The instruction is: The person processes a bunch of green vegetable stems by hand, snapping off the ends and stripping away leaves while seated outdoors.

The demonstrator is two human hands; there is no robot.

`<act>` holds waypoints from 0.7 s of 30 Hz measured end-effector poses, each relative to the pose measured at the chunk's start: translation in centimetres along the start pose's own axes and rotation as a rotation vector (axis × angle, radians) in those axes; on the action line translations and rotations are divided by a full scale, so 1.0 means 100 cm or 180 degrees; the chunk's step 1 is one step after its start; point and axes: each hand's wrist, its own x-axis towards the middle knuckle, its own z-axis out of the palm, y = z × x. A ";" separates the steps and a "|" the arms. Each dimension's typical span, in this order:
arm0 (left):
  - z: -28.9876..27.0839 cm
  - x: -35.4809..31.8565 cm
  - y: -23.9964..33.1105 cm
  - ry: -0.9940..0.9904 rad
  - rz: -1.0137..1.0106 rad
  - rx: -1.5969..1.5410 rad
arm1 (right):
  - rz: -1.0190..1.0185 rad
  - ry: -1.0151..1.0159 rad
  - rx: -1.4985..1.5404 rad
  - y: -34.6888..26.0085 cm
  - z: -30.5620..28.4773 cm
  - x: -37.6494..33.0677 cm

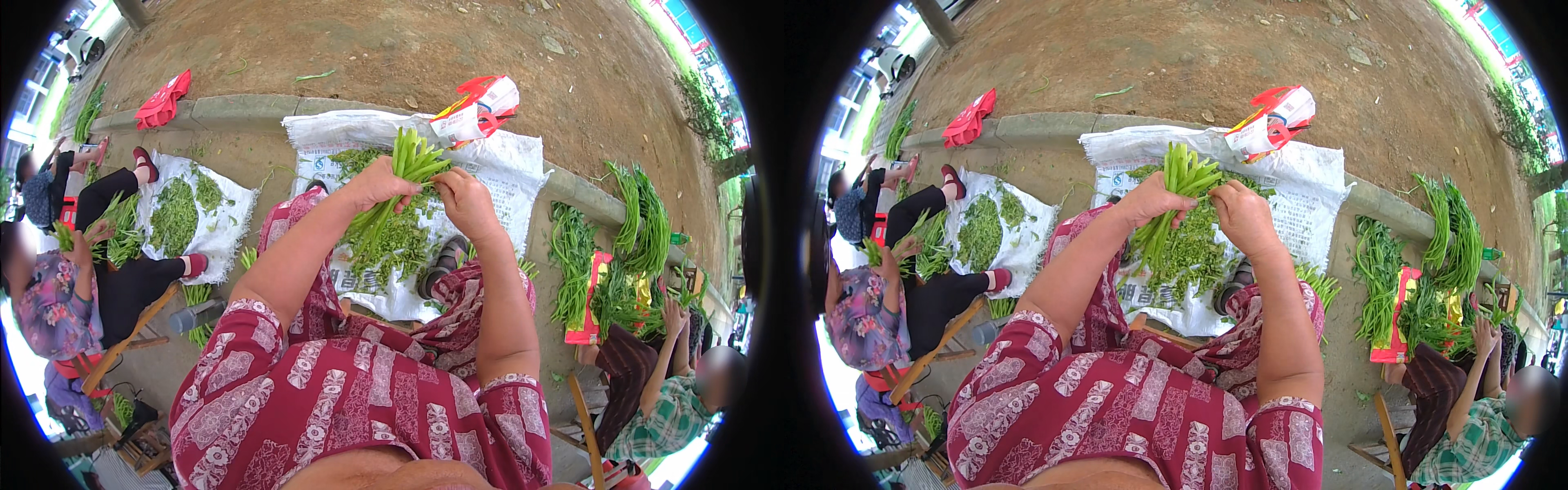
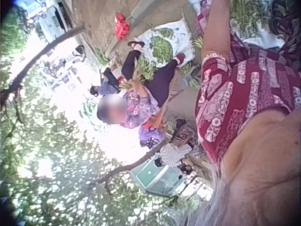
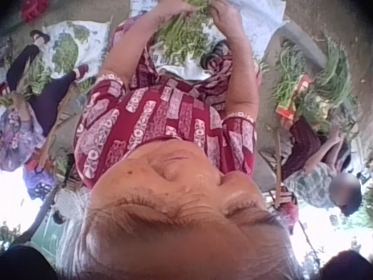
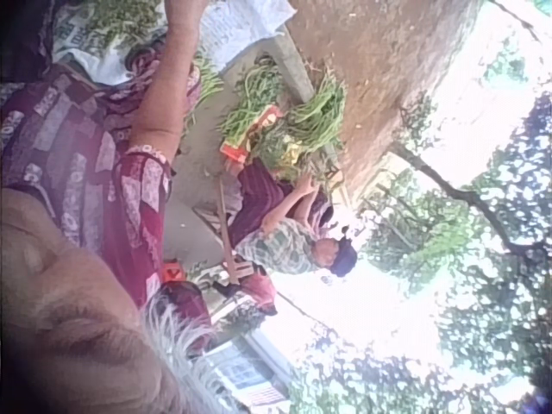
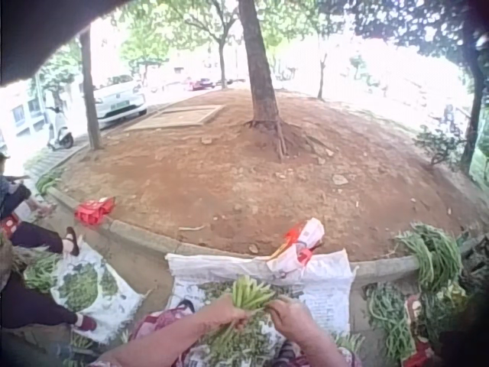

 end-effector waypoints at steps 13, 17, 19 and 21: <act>0.001 -0.001 -0.001 -0.0113 -0.0041 0.0263 | -0.0084 0.0335 -0.0246 0.000 0.004 0.001; 0.004 -0.003 -0.001 -0.0154 0.0005 0.0105 | 0.0052 0.0528 -0.0042 -0.001 0.006 0.003; 0.004 -0.003 0.001 -0.0183 0.0053 0.0015 | 0.0114 0.0691 0.0134 0.000 0.008 0.003; 0.004 -0.002 0.001 -0.0207 0.0087 -0.0043 | 0.0144 0.0857 0.0333 0.001 0.010 0.004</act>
